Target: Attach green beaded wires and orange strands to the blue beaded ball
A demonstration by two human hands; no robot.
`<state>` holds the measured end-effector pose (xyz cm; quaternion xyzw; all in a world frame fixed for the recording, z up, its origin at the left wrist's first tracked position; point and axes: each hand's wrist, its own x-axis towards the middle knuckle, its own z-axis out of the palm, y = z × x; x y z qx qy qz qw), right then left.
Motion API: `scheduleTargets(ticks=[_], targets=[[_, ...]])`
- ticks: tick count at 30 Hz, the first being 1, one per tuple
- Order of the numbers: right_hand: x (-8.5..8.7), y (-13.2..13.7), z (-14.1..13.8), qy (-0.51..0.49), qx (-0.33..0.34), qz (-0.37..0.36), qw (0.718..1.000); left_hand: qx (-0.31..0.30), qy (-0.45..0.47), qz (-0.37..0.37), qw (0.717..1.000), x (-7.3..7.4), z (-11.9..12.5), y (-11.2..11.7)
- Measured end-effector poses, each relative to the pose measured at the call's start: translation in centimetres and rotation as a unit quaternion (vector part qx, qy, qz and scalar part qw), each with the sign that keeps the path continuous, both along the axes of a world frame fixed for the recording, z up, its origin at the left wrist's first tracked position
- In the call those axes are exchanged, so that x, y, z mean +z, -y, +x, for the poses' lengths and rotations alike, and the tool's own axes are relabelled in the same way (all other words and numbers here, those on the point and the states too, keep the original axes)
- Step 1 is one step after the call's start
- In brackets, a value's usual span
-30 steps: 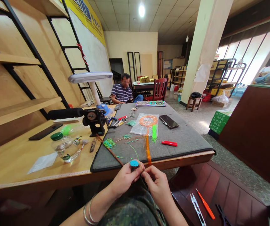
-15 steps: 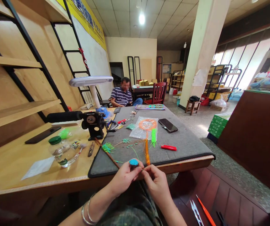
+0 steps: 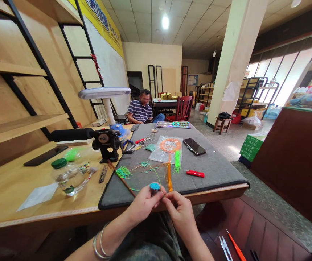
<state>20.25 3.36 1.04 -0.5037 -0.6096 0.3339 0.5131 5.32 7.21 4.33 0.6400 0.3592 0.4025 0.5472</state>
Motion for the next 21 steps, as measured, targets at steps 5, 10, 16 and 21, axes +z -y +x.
scheduleTargets(ticks=[5, 10, 16, 21], targets=[[-0.24, -0.27, 0.66, 0.01, -0.006, 0.004, 1.0, 0.007, -0.008, -0.008, 1.0, 0.0, -0.11, -0.34], [-0.11, -0.53, 0.34, 0.029, -0.006, 0.018, 0.999, 0.008, -0.007, -0.009, 1.0, 0.2, 0.2, -0.45], [-0.79, -0.53, 0.88, 0.01, -0.001, 0.023, 1.0, 0.014, -0.016, 0.0, 1.0, -0.1, 0.38, -0.7], [-0.63, -0.7, 0.88, 0.018, -0.007, 0.04, 0.999, 0.014, -0.011, 0.002, 1.0, -0.77, 0.66, -0.95]])
